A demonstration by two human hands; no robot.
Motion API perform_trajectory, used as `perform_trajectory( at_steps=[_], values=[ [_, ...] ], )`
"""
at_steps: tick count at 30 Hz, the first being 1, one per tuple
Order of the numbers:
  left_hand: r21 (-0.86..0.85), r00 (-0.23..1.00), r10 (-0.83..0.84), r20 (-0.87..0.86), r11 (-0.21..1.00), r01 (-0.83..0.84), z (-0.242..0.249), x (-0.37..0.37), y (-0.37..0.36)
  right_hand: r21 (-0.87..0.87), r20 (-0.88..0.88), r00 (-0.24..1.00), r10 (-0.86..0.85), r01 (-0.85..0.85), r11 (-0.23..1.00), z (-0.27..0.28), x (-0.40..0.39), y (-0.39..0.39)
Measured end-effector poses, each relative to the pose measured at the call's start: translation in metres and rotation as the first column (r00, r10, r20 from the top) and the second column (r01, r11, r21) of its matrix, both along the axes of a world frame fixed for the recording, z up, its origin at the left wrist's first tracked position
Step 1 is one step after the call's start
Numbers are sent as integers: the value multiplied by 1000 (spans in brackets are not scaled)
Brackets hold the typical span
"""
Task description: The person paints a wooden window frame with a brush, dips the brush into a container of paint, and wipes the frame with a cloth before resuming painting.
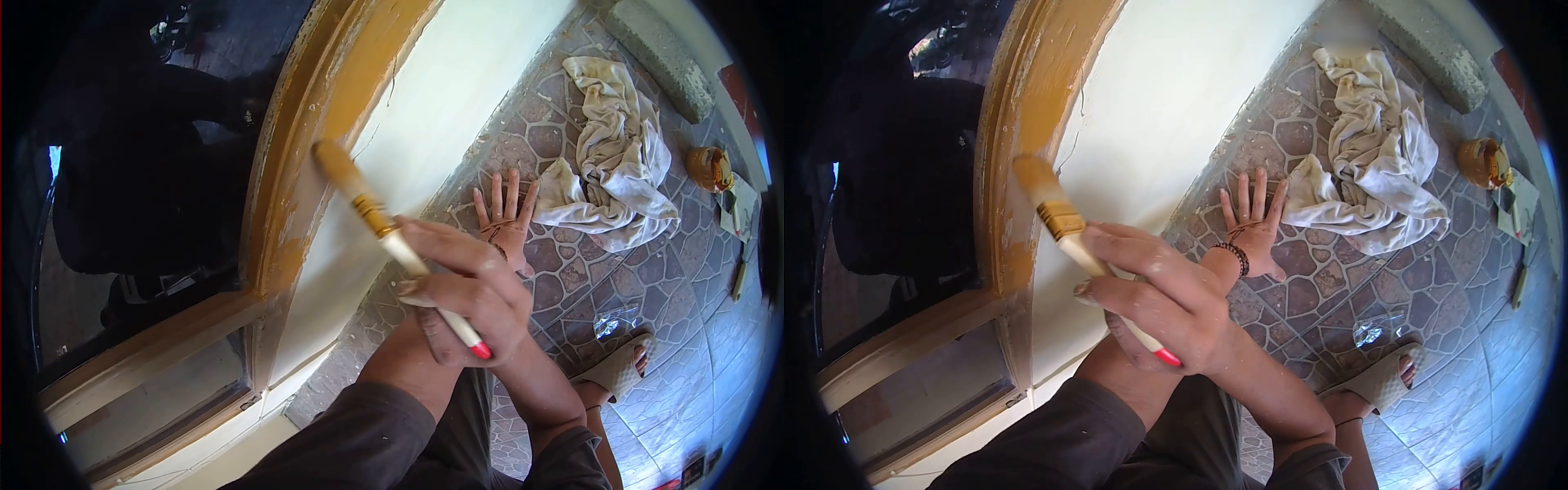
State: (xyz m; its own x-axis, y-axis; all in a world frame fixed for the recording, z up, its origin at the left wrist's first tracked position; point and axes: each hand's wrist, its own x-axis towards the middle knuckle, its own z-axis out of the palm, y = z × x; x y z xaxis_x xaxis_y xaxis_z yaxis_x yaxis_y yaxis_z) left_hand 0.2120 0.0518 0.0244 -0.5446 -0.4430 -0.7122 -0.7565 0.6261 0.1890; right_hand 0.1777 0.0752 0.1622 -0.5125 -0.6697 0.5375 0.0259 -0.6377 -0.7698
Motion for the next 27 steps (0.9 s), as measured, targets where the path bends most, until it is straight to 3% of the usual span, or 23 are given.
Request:
perform_trajectory(
  at_steps=[1,3,6,9,10,12,19,25,27],
  values=[
    [-1,1000,1,1,1000,-1,-15,6,5,19,-17,997,-78,78,997,0,-2,0],
    [-421,972,-117,-206,907,20,-38,16,17,80,-60,986,-158,162,983,5,-11,1],
    [-435,966,-141,-218,900,33,-46,21,19,91,-82,975,-208,215,972,4,-6,-11],
    [-482,952,-167,-255,876,25,-48,21,19,91,-82,987,-140,147,985,6,-4,-8],
    [-481,952,-167,-256,876,24,-34,16,15,70,-67,991,-114,118,990,6,-3,-8],
    [-68,994,-13,-112,998,6,-10,9,6,70,-73,994,-83,88,994,5,-4,-6],
    [-49,998,-13,-55,999,10,-5,4,3,105,-69,997,22,-15,994,0,-2,0],
    [-38,999,-9,-50,999,7,-12,7,6,-8,-51,996,-71,71,997,1,-7,1],
    [-184,992,-18,-126,983,-5,-35,14,13,26,-79,991,-112,114,993,4,-14,0]
  ],
)
